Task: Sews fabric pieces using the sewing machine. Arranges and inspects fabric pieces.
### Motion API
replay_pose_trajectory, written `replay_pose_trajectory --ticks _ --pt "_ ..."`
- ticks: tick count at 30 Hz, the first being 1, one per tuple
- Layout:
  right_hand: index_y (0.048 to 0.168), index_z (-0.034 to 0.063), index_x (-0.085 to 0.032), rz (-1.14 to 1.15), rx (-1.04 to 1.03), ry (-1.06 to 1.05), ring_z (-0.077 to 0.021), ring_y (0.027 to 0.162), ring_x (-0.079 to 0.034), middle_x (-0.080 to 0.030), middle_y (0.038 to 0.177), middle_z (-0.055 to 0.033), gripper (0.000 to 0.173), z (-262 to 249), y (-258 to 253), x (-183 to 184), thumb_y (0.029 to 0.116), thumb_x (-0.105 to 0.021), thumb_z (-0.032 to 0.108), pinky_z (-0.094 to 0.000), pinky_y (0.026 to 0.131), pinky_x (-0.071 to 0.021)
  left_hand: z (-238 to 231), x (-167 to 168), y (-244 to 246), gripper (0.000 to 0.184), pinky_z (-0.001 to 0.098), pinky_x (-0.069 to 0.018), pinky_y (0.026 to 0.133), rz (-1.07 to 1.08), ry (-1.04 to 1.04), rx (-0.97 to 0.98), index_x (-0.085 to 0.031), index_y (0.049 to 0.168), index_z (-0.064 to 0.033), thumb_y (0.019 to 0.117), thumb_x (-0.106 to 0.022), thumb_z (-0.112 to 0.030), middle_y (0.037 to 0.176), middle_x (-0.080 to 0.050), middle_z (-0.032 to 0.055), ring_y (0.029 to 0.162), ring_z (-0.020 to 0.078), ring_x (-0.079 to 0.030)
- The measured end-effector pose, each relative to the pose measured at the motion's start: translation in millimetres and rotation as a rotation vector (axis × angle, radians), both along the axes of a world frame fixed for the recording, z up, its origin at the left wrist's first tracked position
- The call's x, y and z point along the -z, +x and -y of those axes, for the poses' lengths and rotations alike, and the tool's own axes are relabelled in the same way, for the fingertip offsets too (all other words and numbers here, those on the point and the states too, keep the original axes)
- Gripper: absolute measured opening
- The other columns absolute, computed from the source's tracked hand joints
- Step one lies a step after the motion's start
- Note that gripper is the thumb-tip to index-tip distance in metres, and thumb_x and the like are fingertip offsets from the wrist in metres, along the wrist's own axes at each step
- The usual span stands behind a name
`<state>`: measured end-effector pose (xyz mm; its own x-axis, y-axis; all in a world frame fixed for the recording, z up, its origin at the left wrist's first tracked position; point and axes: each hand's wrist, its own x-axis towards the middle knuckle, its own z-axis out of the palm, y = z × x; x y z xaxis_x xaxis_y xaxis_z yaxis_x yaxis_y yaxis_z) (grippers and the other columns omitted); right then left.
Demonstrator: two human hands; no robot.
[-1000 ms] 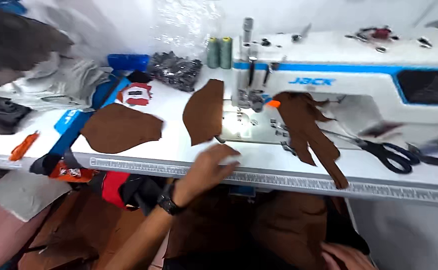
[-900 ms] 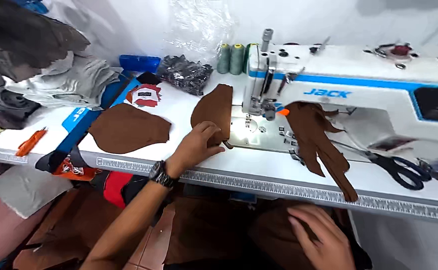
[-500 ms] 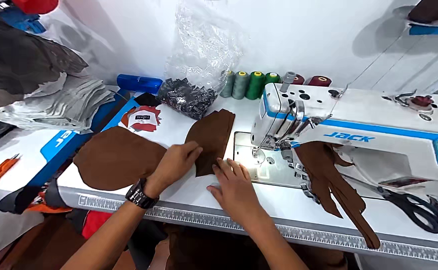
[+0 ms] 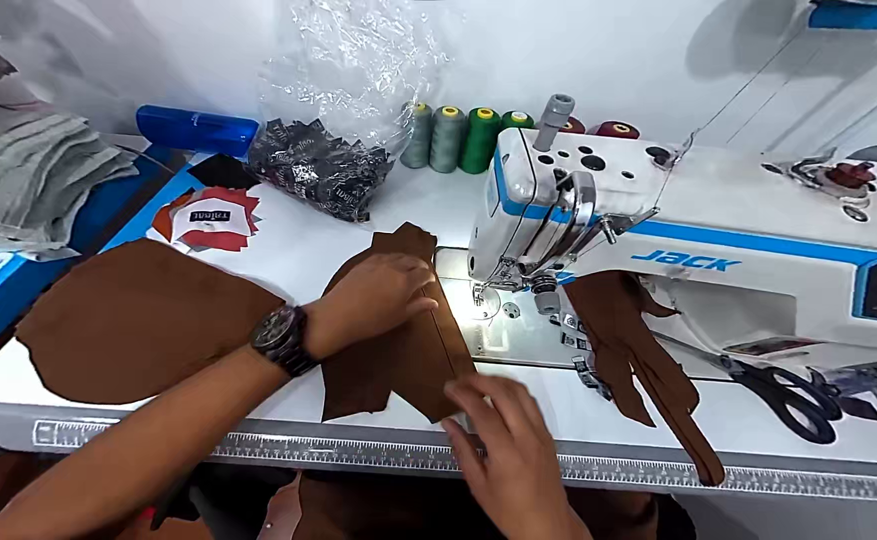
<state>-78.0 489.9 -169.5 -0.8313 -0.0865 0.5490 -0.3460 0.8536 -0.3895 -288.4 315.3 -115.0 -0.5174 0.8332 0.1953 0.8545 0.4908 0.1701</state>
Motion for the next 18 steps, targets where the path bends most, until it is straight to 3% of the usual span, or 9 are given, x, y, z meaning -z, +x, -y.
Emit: replay_pose_trajectory --ticks 1,3,6,9,12,15,18 --pt "0.131 0.0192 -0.069 0.055 0.037 0.079 -0.0273 0.124 -0.062 -0.068 0.133 -0.0025 0.043 -5.8 -2.4 1.0 0.1012 -0.056 0.047 -0.0501 0.098 -0.052 -6.1 4.9 -8.9 0.047 0.0544 -0.045 0.11 -0.029 -0.06 -0.045 -0.072 0.122 -0.0059 0.1015 -0.057 -0.046 0.13 -0.068 0.0145 0.129 0.0324 -0.06" --pt "0.137 0.0207 -0.066 0.142 0.028 0.198 -0.0303 0.136 -0.055 -0.062 0.145 -0.0006 0.056 -11.6 -0.3 2.8 0.1016 -0.047 0.059 -0.0565 0.108 -0.045 -19.8 10.9 -14.8 0.05 0.0565 -0.0403 0.114 -0.055 -0.112 -0.063 -0.072 0.123 -0.0083 0.102 -0.053 -0.05 0.132 -0.067 0.0123 0.135 0.0317 -0.056" --pt "0.137 0.0187 -0.066 0.192 -0.044 0.219 -0.0327 0.132 -0.057 -0.063 0.142 -0.0062 0.058 -5.1 22.9 -0.7 0.0996 -0.053 0.06 -0.0593 0.11 -0.0421 -33.8 14.3 -1.6 0.04 0.0557 -0.0367 0.118 -0.011 -0.057 0.03 -0.071 0.126 -0.0111 0.1036 -0.055 -0.04 0.135 -0.066 0.0071 0.137 0.0257 -0.054" --pt "0.133 0.0194 -0.068 0.194 -0.051 0.202 -0.0313 0.124 -0.061 -0.067 0.134 -0.008 0.053 3.0 39.2 0.5 0.0992 -0.056 0.057 -0.0564 0.11 -0.0406 -33.5 18.0 12.5 0.045 0.0522 -0.0336 0.121 0.031 0.04 0.092 -0.065 0.136 -0.0092 0.1044 -0.053 -0.04 0.145 -0.06 0.0068 0.143 0.0235 -0.049" --pt "0.133 0.0205 -0.068 0.195 -0.038 0.195 -0.0297 0.126 -0.058 -0.066 0.134 -0.0071 0.052 2.9 41.0 4.2 0.1004 -0.053 0.057 -0.0535 0.113 -0.0371 -16.5 25.1 -4.5 0.051 0.0507 -0.0347 0.12 0.092 0.123 -0.047 -0.059 0.14 -0.0033 0.1079 -0.045 -0.04 0.152 -0.052 0.0145 0.144 0.03 -0.046" --pt "0.134 0.0228 -0.067 0.199 -0.04 0.173 -0.0297 0.128 -0.056 -0.066 0.135 -0.0066 0.049 1.3 38.7 6.3 0.101 -0.053 0.056 -0.0523 0.113 -0.0374 10.1 27.4 -26.4 0.065 0.0548 -0.0312 0.121 0.134 0.031 -0.218 -0.046 0.153 -0.0049 0.1081 -0.036 -0.051 0.159 -0.042 0.0198 0.148 0.0356 -0.039" --pt "0.134 0.0222 -0.068 0.215 -0.029 0.181 -0.0315 0.129 -0.056 -0.065 0.136 -0.0074 0.05 -0.6 32.7 4.0 0.1009 -0.053 0.056 -0.0519 0.111 -0.0399 20.9 28.5 -30.6 0.074 0.0588 -0.0275 0.121 0.079 -0.055 -0.305 -0.043 0.155 -0.0064 0.1063 -0.028 -0.06 0.159 -0.041 0.0203 0.15 0.0371 -0.036"
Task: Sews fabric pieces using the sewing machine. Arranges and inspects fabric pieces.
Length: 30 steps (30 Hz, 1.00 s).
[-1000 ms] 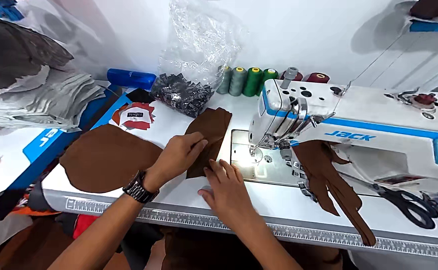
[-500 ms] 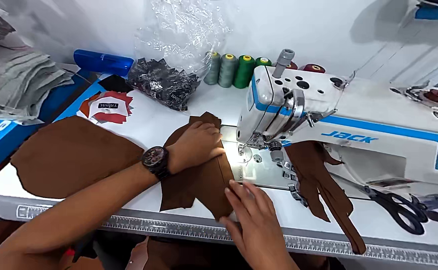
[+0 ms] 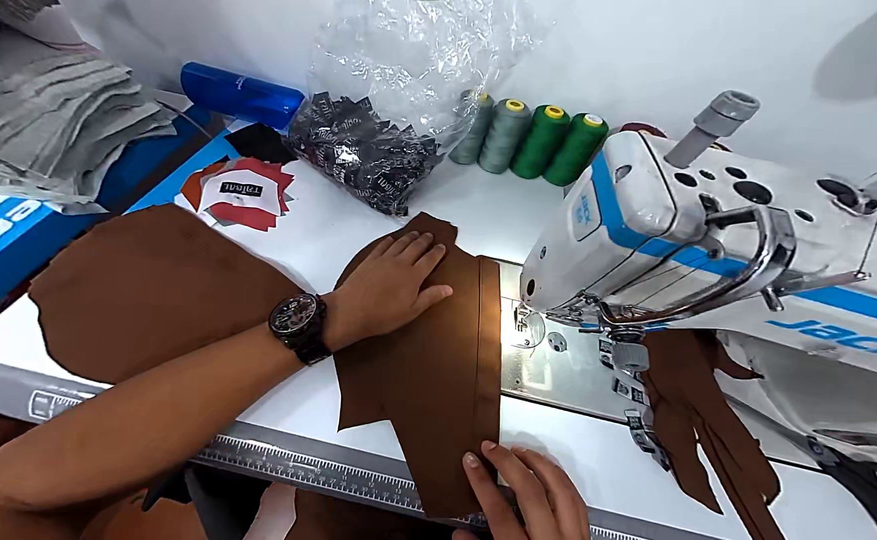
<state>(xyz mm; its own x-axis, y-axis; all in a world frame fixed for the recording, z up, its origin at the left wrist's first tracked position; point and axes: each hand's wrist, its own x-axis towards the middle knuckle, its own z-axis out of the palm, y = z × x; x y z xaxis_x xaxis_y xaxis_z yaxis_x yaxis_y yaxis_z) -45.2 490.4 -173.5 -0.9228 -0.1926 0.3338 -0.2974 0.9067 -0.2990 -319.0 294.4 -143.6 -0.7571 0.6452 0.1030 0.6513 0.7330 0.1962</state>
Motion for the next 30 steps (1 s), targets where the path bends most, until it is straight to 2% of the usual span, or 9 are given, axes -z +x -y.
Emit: replay_pose_trajectory --ticks 3,5,6,10,14,18,21,26,30 --pt "0.136 0.0227 -0.067 -0.013 0.023 0.034 -0.03 0.128 -0.055 -0.064 0.138 -0.0061 0.053 2.0 -5.2 1.7 0.1005 -0.051 0.059 -0.0489 0.109 -0.0397 -6.3 -6.3 4.3 0.063 0.0579 -0.0346 0.118 -0.133 0.09 0.037 -0.054 0.147 -0.0068 0.1068 -0.037 -0.052 0.151 -0.052 0.0193 0.144 0.0372 -0.045" --pt "0.136 0.0223 -0.067 -0.015 0.032 0.046 -0.0293 0.128 -0.055 -0.063 0.139 -0.0064 0.055 4.2 -6.8 1.9 0.1004 -0.05 0.06 -0.0481 0.109 -0.0389 -19.5 -7.1 10.5 0.052 0.0585 -0.0338 0.118 -0.165 0.156 0.184 -0.059 0.143 -0.0104 0.106 -0.045 -0.044 0.149 -0.054 0.0155 0.145 0.0348 -0.045" --pt "0.136 0.0222 -0.067 -0.015 0.036 0.05 -0.0292 0.128 -0.054 -0.063 0.139 -0.0066 0.054 5.3 -7.1 1.9 0.1004 -0.05 0.06 -0.0479 0.109 -0.0386 -27.6 -5.2 12.7 0.051 0.0576 -0.0323 0.12 -0.149 0.153 0.25 -0.06 0.143 -0.0129 0.1055 -0.046 -0.045 0.152 -0.053 0.0123 0.146 0.0319 -0.043" --pt "0.136 0.021 -0.066 -0.024 0.034 0.063 -0.0298 0.128 -0.054 -0.063 0.139 -0.0077 0.054 6.9 -7.3 2.9 0.1 -0.052 0.059 -0.048 0.11 -0.0373 -47.2 4.1 13.3 0.078 0.0529 -0.0258 0.123 -0.003 0.016 0.29 -0.049 0.152 -0.0131 0.0986 -0.042 -0.069 0.162 -0.042 0.009 0.153 0.0265 -0.033" --pt "0.137 0.0205 -0.066 0.015 -0.027 0.04 -0.0295 0.131 -0.054 -0.063 0.141 -0.0086 0.053 -2.5 -4.2 -0.3 0.1002 -0.053 0.057 -0.0476 0.112 -0.0378 -47.8 7.4 14.1 0.087 0.0526 -0.0259 0.123 0.014 0.031 0.281 -0.047 0.154 -0.0127 0.0935 -0.045 -0.075 0.163 -0.039 0.0093 0.153 0.0269 -0.033" --pt "0.12 0.0155 -0.073 0.013 -0.027 -0.158 -0.0254 0.123 -0.062 -0.071 0.124 -0.0105 0.035 -53.4 0.1 -10.4 0.1037 -0.056 0.041 -0.0448 0.106 -0.0472 -46.5 7.9 14.2 0.094 0.055 -0.02 0.125 0.046 0.016 0.296 -0.042 0.157 -0.015 0.0895 -0.045 -0.08 0.166 -0.034 0.0072 0.155 0.0262 -0.027" --pt "0.117 0.0092 -0.074 -0.026 0.113 -0.128 -0.0264 0.119 -0.063 -0.071 0.12 -0.0141 0.028 -112.0 -2.3 -22.1 0.1032 -0.058 0.028 -0.0437 0.103 -0.05 -46.4 9.7 15.5 0.095 0.053 -0.02 0.126 0.04 0.021 0.306 -0.043 0.157 -0.0164 0.0884 -0.044 -0.083 0.166 -0.034 0.0054 0.155 0.0243 -0.027" --pt "0.109 0.0073 -0.076 -0.139 0.246 -0.032 -0.0267 0.112 -0.066 -0.072 0.115 -0.0137 0.028 -169.5 -17.7 -26.8 0.1011 -0.058 0.027 -0.044 0.096 -0.0537 -47.4 11.2 14.5 0.094 0.052 -0.0238 0.124 -0.003 0.039 0.311 -0.049 0.153 -0.0145 0.0876 -0.044 -0.083 0.164 -0.038 0.0068 0.153 0.0248 -0.032" --pt "0.108 0.0086 -0.077 -0.139 0.247 -0.045 -0.0185 0.105 -0.069 -0.073 0.111 -0.0066 0.025 -189.7 -42.1 -34.0 0.0984 -0.059 0.024 -0.04 0.091 -0.0572 -49.1 4.1 21.2 0.094 0.0537 -0.027 0.123 -0.009 0.064 0.311 -0.051 0.151 -0.0103 0.0878 -0.047 -0.08 0.159 -0.044 0.0115 0.151 0.0294 -0.037"
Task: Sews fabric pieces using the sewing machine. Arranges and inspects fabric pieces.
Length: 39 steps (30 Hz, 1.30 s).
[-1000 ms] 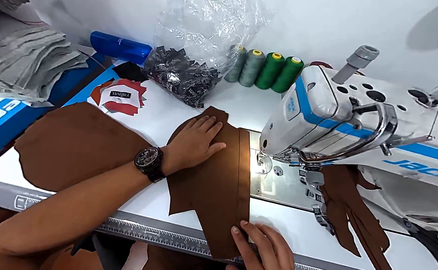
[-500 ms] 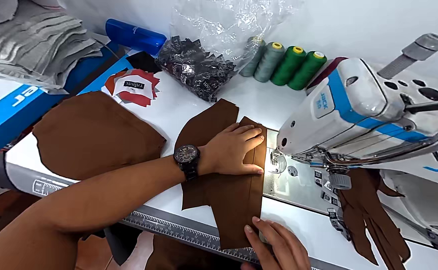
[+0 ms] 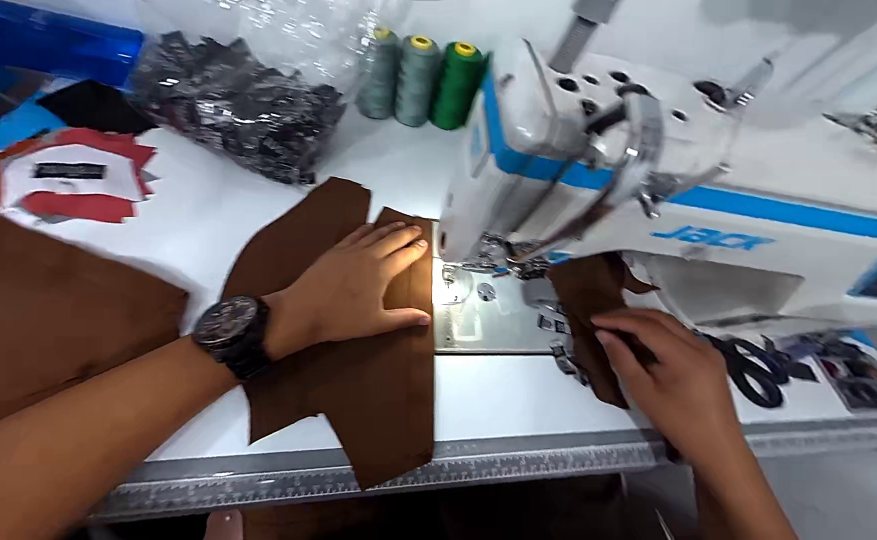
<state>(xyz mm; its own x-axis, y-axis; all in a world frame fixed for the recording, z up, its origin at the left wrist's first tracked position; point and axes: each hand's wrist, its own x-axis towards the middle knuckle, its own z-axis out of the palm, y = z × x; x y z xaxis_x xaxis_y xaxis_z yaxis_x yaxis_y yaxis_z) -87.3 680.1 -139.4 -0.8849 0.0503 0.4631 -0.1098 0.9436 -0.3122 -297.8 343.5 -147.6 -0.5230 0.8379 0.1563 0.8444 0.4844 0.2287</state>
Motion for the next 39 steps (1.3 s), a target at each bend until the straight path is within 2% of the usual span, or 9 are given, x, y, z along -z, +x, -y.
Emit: replay_pose_trajectory --ticks 8,13,19,22,24,28,33,37,39 --pt "0.11 0.0119 -0.077 0.202 -0.303 0.05 -0.0188 0.11 -0.068 -0.073 0.114 -0.0041 0.016 -4.1 -78.1 -23.2 0.0976 -0.066 0.014 -0.0402 0.098 -0.0549 0.2 1.9 2.8 0.102 0.0544 -0.0253 0.123 -0.049 -0.039 -0.019 -0.049 0.152 -0.0115 0.0829 -0.041 -0.087 0.161 -0.042 0.0089 0.152 0.029 -0.034" --pt "0.096 0.0113 -0.077 0.127 -0.409 0.181 -0.0205 0.098 -0.067 -0.071 0.1 -0.003 0.011 26.6 -84.7 -14.6 0.0934 -0.066 0.013 -0.0372 0.088 -0.056 0.5 1.4 4.0 0.103 0.054 -0.0243 0.124 -0.038 -0.058 -0.035 -0.048 0.153 -0.0113 0.083 -0.039 -0.087 0.162 -0.041 0.0089 0.152 0.0287 -0.034" --pt "0.103 0.0144 -0.078 0.084 -0.596 0.269 -0.0188 0.11 -0.068 -0.074 0.115 -0.0011 0.023 42.0 -91.2 -17.7 0.0988 -0.055 0.013 -0.0361 0.094 -0.0546 0.5 3.0 3.3 0.106 0.0521 -0.0247 0.124 -0.069 -0.063 -0.035 -0.046 0.154 -0.0107 0.0821 -0.039 -0.088 0.162 -0.041 0.0095 0.152 0.028 -0.035" --pt "0.096 0.0148 -0.078 0.071 -0.571 0.323 -0.0156 0.077 -0.07 -0.072 0.083 0.0001 0.023 39.4 -105.3 -26.1 0.0944 -0.058 0.026 -0.0358 0.065 -0.0564 0.2 1.5 4.5 0.107 0.0524 -0.0221 0.125 -0.095 -0.082 -0.049 -0.047 0.154 -0.0107 0.0819 -0.037 -0.09 0.162 -0.041 0.0097 0.153 0.0276 -0.033" --pt "0.093 0.0177 -0.077 0.134 -0.518 0.355 -0.0168 0.068 -0.068 -0.068 0.072 0.0001 0.024 41.2 -110.6 -21.0 0.0931 -0.06 0.035 -0.0392 0.055 -0.0534 -0.6 0.0 5.7 0.107 0.0539 -0.0199 0.125 -0.116 -0.087 -0.051 -0.048 0.153 -0.0087 0.0827 -0.037 -0.089 0.161 -0.041 0.0109 0.154 0.0284 -0.031" --pt "0.095 0.0211 -0.077 0.184 -0.504 0.28 -0.0132 0.083 -0.072 -0.074 0.088 0.0031 0.024 44.9 -110.0 4.8 0.0938 -0.06 0.038 -0.0389 0.068 -0.0593 -0.7 -2.1 7.7 0.096 0.0516 -0.0267 0.122 -0.179 0.038 0.014 -0.055 0.145 -0.007 0.0855 -0.045 -0.081 0.153 -0.05 0.0107 0.148 0.0274 -0.04" --pt "0.092 0.0183 -0.077 0.059 -0.421 0.212 -0.0083 0.069 -0.067 -0.069 0.075 0.0038 0.027 38.0 -97.2 -10.0 0.096 -0.058 0.038 -0.0289 0.056 -0.0526 0.1 0.2 11.5 0.051 0.0419 -0.0462 0.108 -0.191 0.165 0.181 -0.074 0.111 -0.0142 0.0947 -0.053 -0.058 0.116 -0.069 0.0034 0.12 0.0214 -0.061" --pt "0.1 0.0208 -0.079 0.111 -0.566 0.202 -0.005 0.091 -0.071 -0.076 0.101 0.0045 0.023 30.2 -98.4 -8.3 0.0979 -0.057 0.029 -0.023 0.074 -0.0585 3.5 1.1 19.0 0.058 0.0384 -0.049 0.106 -0.207 0.131 0.165 -0.076 0.113 -0.0139 0.0943 -0.051 -0.062 0.116 -0.071 0.0036 0.123 0.0204 -0.062" --pt "0.096 0.0168 -0.078 0.151 -0.64 0.171 -0.0083 0.094 -0.07 -0.074 0.1 0.0019 0.022 30.8 -101.8 0.5 0.0969 -0.056 0.02 -0.0256 0.077 -0.0585 4.9 2.0 23.0 0.063 0.0387 -0.047 0.109 -0.184 0.128 0.141 -0.075 0.118 -0.0128 0.0921 -0.052 -0.066 0.121 -0.071 0.0038 0.129 0.0209 -0.059"
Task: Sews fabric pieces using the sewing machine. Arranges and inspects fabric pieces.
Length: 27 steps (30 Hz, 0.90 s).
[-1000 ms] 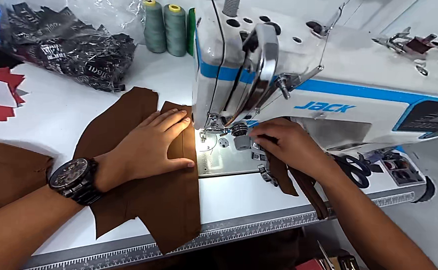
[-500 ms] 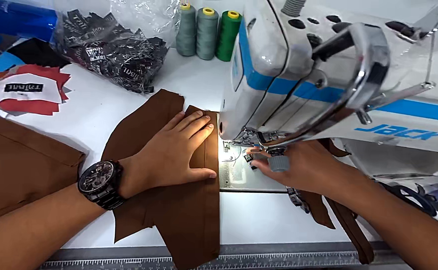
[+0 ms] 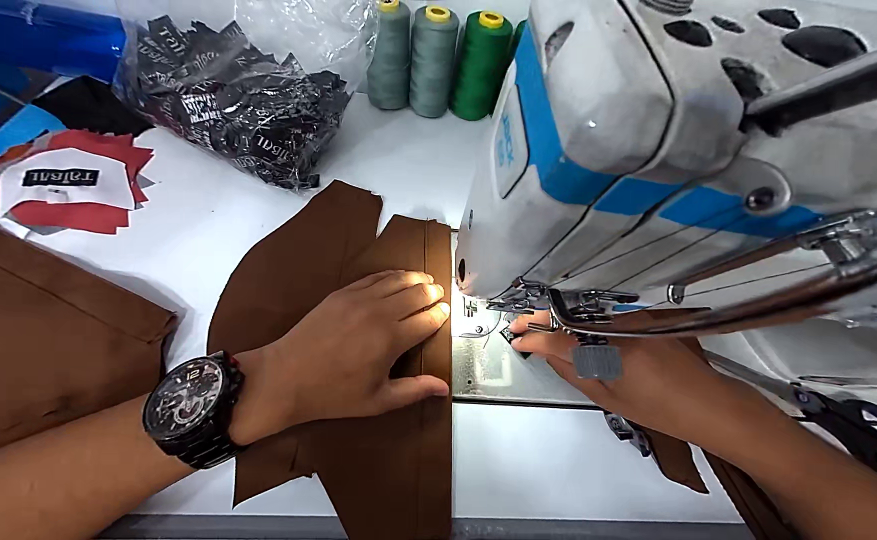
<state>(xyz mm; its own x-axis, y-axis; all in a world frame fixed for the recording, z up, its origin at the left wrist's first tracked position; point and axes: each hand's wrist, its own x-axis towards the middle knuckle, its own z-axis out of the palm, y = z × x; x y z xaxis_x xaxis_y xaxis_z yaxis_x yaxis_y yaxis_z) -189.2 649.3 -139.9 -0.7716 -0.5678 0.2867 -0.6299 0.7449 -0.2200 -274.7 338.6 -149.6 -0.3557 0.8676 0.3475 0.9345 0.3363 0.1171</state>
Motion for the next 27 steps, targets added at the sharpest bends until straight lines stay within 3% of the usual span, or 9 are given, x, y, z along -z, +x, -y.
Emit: replay_pose_trajectory --ticks 4,9,14,18,21,24,27 --pt "0.11 0.0217 -0.078 0.036 -0.056 0.017 -0.0117 0.109 -0.069 -0.074 0.115 0.0042 0.027 7.4 2.3 5.7 0.1007 -0.052 0.018 -0.0334 0.094 -0.0569 4.2 3.5 5.9 0.074 0.0434 -0.0413 0.116 0.046 -0.013 -0.043 -0.072 0.126 -0.0137 0.0887 -0.051 -0.074 0.134 -0.067 0.0035 0.138 0.0229 -0.053" --pt "0.098 0.0164 -0.079 -0.034 -0.039 -0.038 -0.0105 0.094 -0.072 -0.076 0.105 -0.0001 0.025 1.4 -2.6 5.3 0.0967 -0.054 0.015 -0.0269 0.078 -0.059 5.6 6.6 6.8 0.078 0.0458 -0.0379 0.119 0.086 -0.029 -0.046 -0.067 0.134 -0.0129 0.0888 -0.05 -0.074 0.143 -0.061 0.0051 0.143 0.0233 -0.048" --pt "0.113 0.0193 -0.076 0.019 -0.198 0.01 -0.013 0.119 -0.066 -0.072 0.125 0.0018 0.024 10.1 -6.6 6.2 0.1038 -0.053 0.019 -0.0326 0.099 -0.0553 5.6 8.2 6.6 0.079 0.0456 -0.0382 0.119 0.073 -0.016 -0.042 -0.067 0.133 -0.0116 0.0883 -0.05 -0.075 0.14 -0.063 0.0049 0.142 0.0233 -0.049" --pt "0.129 0.0276 -0.07 -0.063 -0.11 0.089 -0.0164 0.111 -0.065 -0.068 0.123 -0.001 0.031 27.4 1.7 7.3 0.1058 -0.051 0.032 -0.0364 0.089 -0.0546 5.9 8.9 6.6 0.081 0.0441 -0.0375 0.119 0.081 -0.008 -0.046 -0.066 0.133 -0.0101 0.0879 -0.051 -0.075 0.142 -0.062 0.0045 0.143 0.0217 -0.048" --pt "0.12 0.0243 -0.074 -0.117 -0.043 0.075 -0.0153 0.097 -0.07 -0.072 0.112 0.0 0.029 23.2 2.1 6.2 0.1034 -0.051 0.032 -0.036 0.081 -0.0568 5.7 8.6 6.7 0.08 0.045 -0.038 0.119 0.08 -0.008 -0.049 -0.067 0.131 -0.0101 0.0873 -0.051 -0.075 0.141 -0.062 0.0048 0.143 0.0219 -0.048" --pt "0.113 0.023 -0.076 -0.115 -0.03 0.044 -0.0149 0.099 -0.07 -0.074 0.114 0.0011 0.028 15.1 2.7 8.8 0.1025 -0.052 0.033 -0.036 0.083 -0.0566 5.7 8.6 7.1 0.079 0.0439 -0.039 0.118 0.061 -0.006 -0.049 -0.068 0.129 -0.0103 0.0875 -0.051 -0.075 0.139 -0.063 0.0045 0.141 0.0216 -0.049" --pt "0.118 0.0228 -0.074 -0.102 -0.073 0.035 -0.0154 0.108 -0.068 -0.071 0.122 0.0008 0.027 18.1 4.0 11.3 0.1058 -0.051 0.032 -0.0349 0.089 -0.0558 5.3 8.6 7.1 0.077 0.0417 -0.0394 0.118 0.038 0.01 -0.043 -0.069 0.127 -0.0104 0.0879 -0.051 -0.075 0.139 -0.064 0.0039 0.141 0.0197 -0.05"
